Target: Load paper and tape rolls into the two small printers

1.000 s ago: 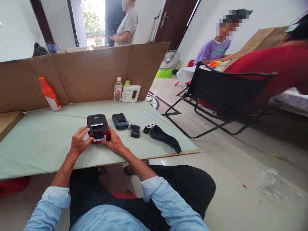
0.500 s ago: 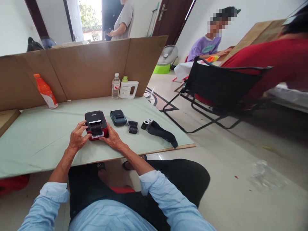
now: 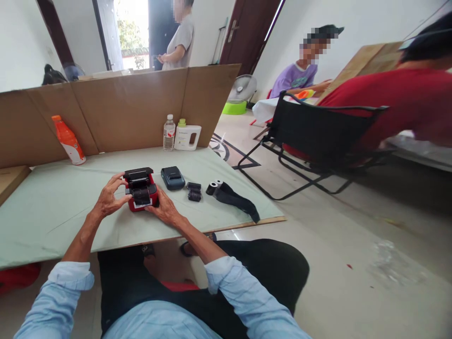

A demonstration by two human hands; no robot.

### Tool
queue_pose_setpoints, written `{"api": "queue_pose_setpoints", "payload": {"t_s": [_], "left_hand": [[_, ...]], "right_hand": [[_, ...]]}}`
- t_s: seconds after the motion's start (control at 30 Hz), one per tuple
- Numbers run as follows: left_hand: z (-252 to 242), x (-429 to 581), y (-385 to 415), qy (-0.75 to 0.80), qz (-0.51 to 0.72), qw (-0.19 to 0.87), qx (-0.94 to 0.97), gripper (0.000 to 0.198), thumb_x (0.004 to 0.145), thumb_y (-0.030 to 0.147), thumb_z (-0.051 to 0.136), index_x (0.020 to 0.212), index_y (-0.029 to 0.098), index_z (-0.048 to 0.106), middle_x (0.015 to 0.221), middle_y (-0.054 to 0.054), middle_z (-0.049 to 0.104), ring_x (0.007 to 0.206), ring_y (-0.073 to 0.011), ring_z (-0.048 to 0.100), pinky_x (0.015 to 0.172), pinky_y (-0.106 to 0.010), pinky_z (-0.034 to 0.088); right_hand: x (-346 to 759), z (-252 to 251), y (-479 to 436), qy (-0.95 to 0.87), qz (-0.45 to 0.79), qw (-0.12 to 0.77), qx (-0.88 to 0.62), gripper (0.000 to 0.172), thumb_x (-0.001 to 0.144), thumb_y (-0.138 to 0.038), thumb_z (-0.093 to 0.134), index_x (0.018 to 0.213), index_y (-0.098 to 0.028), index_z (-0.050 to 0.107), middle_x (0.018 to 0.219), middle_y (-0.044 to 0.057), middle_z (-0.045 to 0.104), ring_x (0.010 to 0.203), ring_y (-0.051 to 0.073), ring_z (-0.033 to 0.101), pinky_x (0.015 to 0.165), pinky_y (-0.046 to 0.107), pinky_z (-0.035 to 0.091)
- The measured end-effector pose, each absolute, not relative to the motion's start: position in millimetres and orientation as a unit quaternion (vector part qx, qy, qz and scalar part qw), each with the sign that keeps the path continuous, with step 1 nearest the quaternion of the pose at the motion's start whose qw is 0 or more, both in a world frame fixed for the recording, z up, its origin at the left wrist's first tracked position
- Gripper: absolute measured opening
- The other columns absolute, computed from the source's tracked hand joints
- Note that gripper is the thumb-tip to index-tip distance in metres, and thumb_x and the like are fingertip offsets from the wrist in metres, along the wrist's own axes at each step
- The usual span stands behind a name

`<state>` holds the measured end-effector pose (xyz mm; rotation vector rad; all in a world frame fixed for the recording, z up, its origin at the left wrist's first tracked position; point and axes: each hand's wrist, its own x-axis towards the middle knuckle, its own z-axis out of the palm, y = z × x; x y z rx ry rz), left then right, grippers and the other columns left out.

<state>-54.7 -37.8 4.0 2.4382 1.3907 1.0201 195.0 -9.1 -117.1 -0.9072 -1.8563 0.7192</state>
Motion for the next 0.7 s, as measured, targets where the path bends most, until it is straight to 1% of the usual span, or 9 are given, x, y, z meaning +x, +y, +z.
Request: {"api": "queue_pose_setpoints", "payload": {"t_s": [0.1, 0.2, 0.27, 0.37, 0.47, 0.53, 0.6, 0.67, 0.7], "left_hand": [[13.1, -57.8, -24.2, 0.472, 0.345, 0.101, 0.805, 0.035, 0.087, 0.036, 0.064, 0.119, 0.023, 0.069, 0.157, -0.014, 0.052, 0.14, -0.0325, 0.056, 0.101, -0.051, 0.059], [14.7, -58.1, -4.8, 0.484, 0.361, 0.116, 0.789, 0.035, 0.088, 0.033, 0.06, 0.121, 0.025, 0.071, 0.158, -0.012, 0.052, 0.141, -0.0317, 0.055, 0.104, -0.051, 0.057], [12.9, -57.0, 8.6, 0.491, 0.372, 0.126, 0.778, 0.036, 0.087, 0.031, 0.06, 0.121, 0.025, 0.071, 0.16, -0.011, 0.049, 0.142, -0.0324, 0.053, 0.103, -0.05, 0.058], [8.5, -55.8, 25.1, 0.5, 0.387, 0.141, 0.762, 0.042, 0.084, 0.027, 0.062, 0.126, 0.023, 0.07, 0.164, -0.013, 0.043, 0.143, -0.034, 0.053, 0.099, -0.049, 0.06], [4.5, -56.6, 35.7, 0.5, 0.405, 0.154, 0.75, 0.046, 0.081, 0.023, 0.063, 0.126, 0.022, 0.07, 0.163, -0.014, 0.042, 0.14, -0.034, 0.054, 0.095, -0.048, 0.061], [2.5, -57.5, 41.2, 0.499, 0.419, 0.161, 0.741, 0.045, 0.078, 0.021, 0.065, 0.122, 0.023, 0.071, 0.16, -0.013, 0.044, 0.139, -0.0337, 0.054, 0.093, -0.046, 0.062], [0.7, -57.7, 46.7, 0.497, 0.434, 0.174, 0.731, 0.044, 0.073, 0.018, 0.065, 0.117, 0.024, 0.071, 0.154, -0.012, 0.05, 0.135, -0.0328, 0.057, 0.093, -0.045, 0.061], [-1.6, -56.9, 51.9, 0.49, 0.452, 0.205, 0.717, 0.044, 0.069, 0.016, 0.064, 0.112, 0.023, 0.07, 0.145, -0.011, 0.057, 0.13, -0.0313, 0.061, 0.093, -0.044, 0.06], [-3.1, -56.3, 54.1, 0.483, 0.463, 0.223, 0.709, 0.044, 0.067, 0.016, 0.063, 0.111, 0.023, 0.069, 0.14, -0.01, 0.06, 0.127, -0.0307, 0.062, 0.092, -0.043, 0.06]], "right_hand": [[194.3, -119.2, -8.8, -0.751, 0.292, 0.463, -0.37, 0.095, 0.083, -0.049, 0.081, 0.161, -0.022, 0.034, 0.153, 0.017, 0.054, 0.139, 0.035, 0.053, 0.116, 0.054, 0.045], [192.5, -120.9, -7.5, -0.749, 0.274, 0.472, -0.376, 0.1, 0.084, -0.049, 0.08, 0.165, -0.022, 0.027, 0.156, 0.018, 0.051, 0.143, 0.035, 0.051, 0.118, 0.054, 0.043], [191.6, -119.9, -6.0, -0.751, 0.241, 0.483, -0.381, 0.103, 0.084, -0.049, 0.08, 0.166, -0.021, 0.025, 0.159, 0.019, 0.047, 0.148, 0.035, 0.046, 0.122, 0.054, 0.04], [192.1, -112.4, -4.5, -0.761, 0.168, 0.493, -0.387, 0.1, 0.085, -0.048, 0.081, 0.165, -0.02, 0.029, 0.163, 0.021, 0.042, 0.152, 0.035, 0.041, 0.125, 0.054, 0.037], [194.1, -98.7, -4.8, -0.784, 0.094, 0.486, -0.375, 0.09, 0.086, -0.044, 0.081, 0.162, -0.02, 0.04, 0.164, 0.021, 0.041, 0.151, 0.036, 0.042, 0.124, 0.056, 0.038], [194.2, -88.7, -5.1, -0.801, 0.062, 0.476, -0.357, 0.079, 0.085, -0.041, 0.081, 0.155, -0.021, 0.051, 0.162, 0.021, 0.044, 0.148, 0.037, 0.044, 0.122, 0.057, 0.039], [192.4, -79.6, -4.1, -0.814, 0.051, 0.467, -0.342, 0.064, 0.086, -0.035, 0.081, 0.145, -0.022, 0.062, 0.157, 0.019, 0.051, 0.144, 0.036, 0.049, 0.119, 0.056, 0.042], [189.2, -71.4, -0.9, -0.818, 0.059, 0.465, -0.334, 0.045, 0.088, -0.024, 0.076, 0.132, -0.024, 0.072, 0.15, 0.016, 0.059, 0.137, 0.033, 0.055, 0.116, 0.054, 0.045], [187.4, -67.4, 1.8, -0.816, 0.068, 0.468, -0.332, 0.038, 0.089, -0.017, 0.071, 0.126, -0.025, 0.076, 0.145, 0.014, 0.063, 0.132, 0.031, 0.059, 0.113, 0.052, 0.047]]}}
